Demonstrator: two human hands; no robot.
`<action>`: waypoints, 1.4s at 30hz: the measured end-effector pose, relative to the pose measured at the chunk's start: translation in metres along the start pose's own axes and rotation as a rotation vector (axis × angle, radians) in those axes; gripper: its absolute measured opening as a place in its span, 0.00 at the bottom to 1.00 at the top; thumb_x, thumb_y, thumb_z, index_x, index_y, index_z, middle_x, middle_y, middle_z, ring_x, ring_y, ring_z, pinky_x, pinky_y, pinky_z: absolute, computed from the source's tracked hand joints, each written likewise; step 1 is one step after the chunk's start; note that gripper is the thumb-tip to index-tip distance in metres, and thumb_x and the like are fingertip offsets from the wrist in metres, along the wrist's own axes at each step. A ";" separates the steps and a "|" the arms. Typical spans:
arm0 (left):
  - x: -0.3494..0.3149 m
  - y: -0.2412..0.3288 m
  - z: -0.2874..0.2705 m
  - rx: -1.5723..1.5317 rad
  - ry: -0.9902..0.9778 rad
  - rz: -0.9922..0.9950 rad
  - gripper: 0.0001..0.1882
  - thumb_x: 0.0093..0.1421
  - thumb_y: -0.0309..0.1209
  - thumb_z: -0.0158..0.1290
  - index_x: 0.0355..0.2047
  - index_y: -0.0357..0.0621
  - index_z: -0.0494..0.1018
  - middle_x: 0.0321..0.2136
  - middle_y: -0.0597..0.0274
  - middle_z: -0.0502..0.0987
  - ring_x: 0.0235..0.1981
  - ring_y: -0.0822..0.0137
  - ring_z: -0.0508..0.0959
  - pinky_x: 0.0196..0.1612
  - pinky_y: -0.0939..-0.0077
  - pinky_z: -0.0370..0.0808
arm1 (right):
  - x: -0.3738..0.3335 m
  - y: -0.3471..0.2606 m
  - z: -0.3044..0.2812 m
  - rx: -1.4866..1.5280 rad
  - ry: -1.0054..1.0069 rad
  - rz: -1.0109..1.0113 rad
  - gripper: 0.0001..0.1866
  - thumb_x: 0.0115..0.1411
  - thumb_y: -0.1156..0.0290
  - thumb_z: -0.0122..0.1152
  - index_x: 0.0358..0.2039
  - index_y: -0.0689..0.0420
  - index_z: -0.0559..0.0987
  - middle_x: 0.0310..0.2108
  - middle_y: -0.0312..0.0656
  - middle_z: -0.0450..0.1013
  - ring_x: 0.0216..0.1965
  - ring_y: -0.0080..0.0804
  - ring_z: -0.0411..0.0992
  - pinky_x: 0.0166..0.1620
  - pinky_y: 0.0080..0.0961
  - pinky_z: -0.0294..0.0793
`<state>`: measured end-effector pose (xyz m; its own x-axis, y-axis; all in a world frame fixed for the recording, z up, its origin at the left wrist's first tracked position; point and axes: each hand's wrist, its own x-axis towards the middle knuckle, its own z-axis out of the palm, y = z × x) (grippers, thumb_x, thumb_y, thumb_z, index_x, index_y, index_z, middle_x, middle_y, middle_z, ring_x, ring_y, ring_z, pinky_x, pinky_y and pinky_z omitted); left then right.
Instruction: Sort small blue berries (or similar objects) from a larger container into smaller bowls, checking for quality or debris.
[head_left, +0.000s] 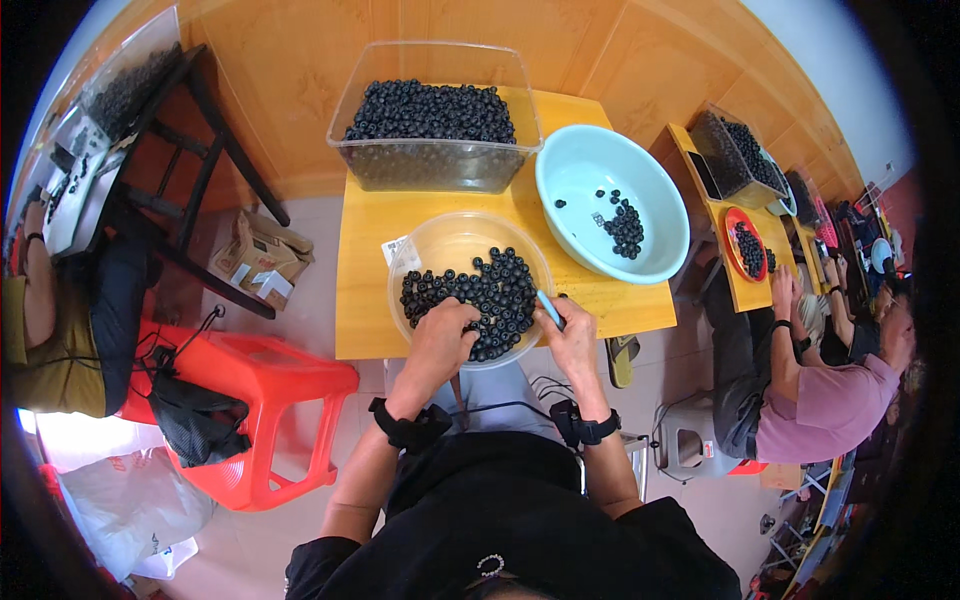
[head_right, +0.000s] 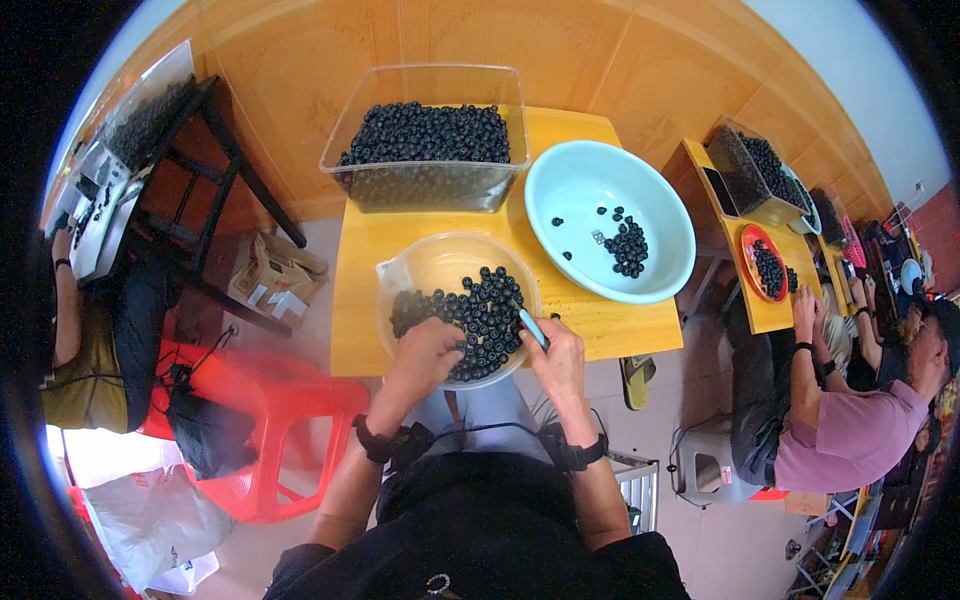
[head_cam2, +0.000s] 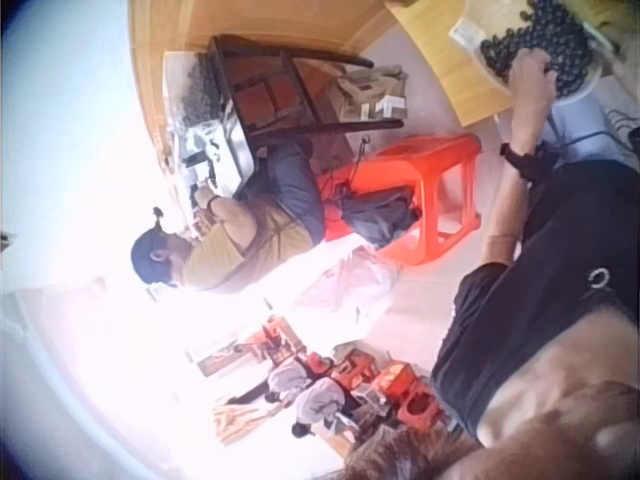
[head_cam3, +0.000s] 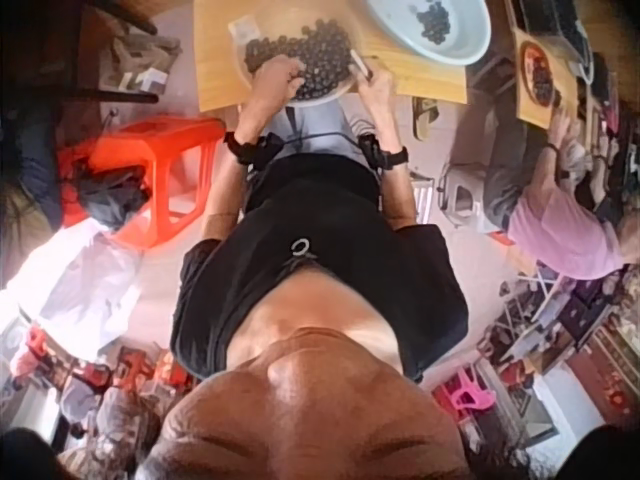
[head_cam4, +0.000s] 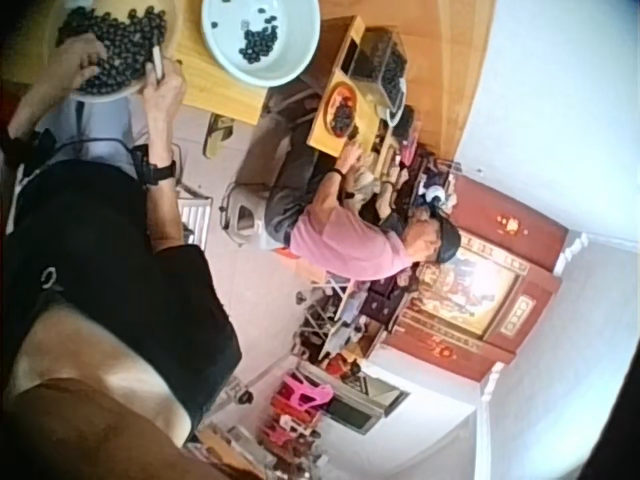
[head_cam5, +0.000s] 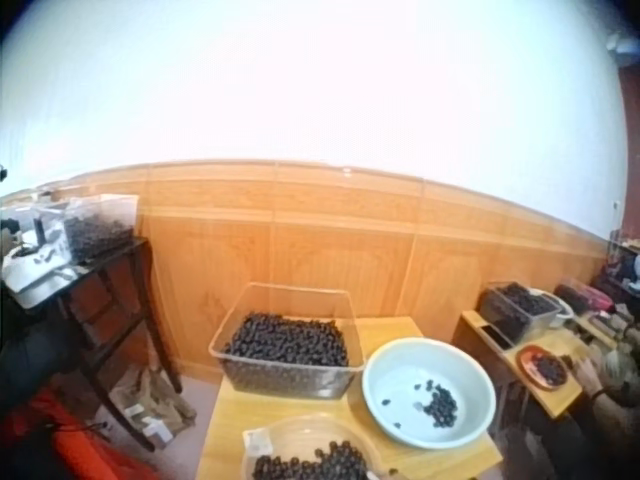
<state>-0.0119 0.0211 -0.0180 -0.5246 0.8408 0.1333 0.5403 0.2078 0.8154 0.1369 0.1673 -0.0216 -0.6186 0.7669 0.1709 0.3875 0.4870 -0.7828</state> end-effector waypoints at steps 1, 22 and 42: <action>0.000 0.002 0.001 0.081 -0.027 0.049 0.11 0.45 0.20 0.56 0.31 0.40 0.75 0.27 0.55 0.73 0.31 0.54 0.74 0.37 0.66 0.71 | -0.001 0.001 0.001 0.022 -0.001 -0.002 0.08 0.49 0.75 0.61 0.32 0.61 0.79 0.24 0.49 0.72 0.27 0.45 0.71 0.32 0.33 0.69; 0.008 -0.022 0.005 -0.260 0.023 0.005 0.07 0.51 0.21 0.54 0.32 0.39 0.71 0.30 0.59 0.74 0.30 0.65 0.75 0.34 0.76 0.72 | -0.003 -0.007 -0.003 0.053 0.004 -0.005 0.08 0.50 0.74 0.61 0.31 0.63 0.79 0.25 0.51 0.73 0.26 0.45 0.72 0.30 0.32 0.69; -0.006 -0.006 -0.009 -1.630 -0.187 -0.416 0.10 0.58 0.23 0.52 0.41 0.39 0.72 0.33 0.63 0.76 0.31 0.73 0.78 0.38 0.81 0.78 | -0.019 -0.070 -0.013 0.145 -0.230 -0.279 0.10 0.55 0.68 0.59 0.33 0.62 0.78 0.21 0.45 0.70 0.19 0.36 0.68 0.23 0.26 0.65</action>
<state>-0.0182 0.0105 -0.0189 -0.3024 0.9340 -0.1904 -0.8576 -0.1795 0.4819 0.1302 0.1246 0.0378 -0.8298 0.4916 0.2639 0.0921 0.5871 -0.8042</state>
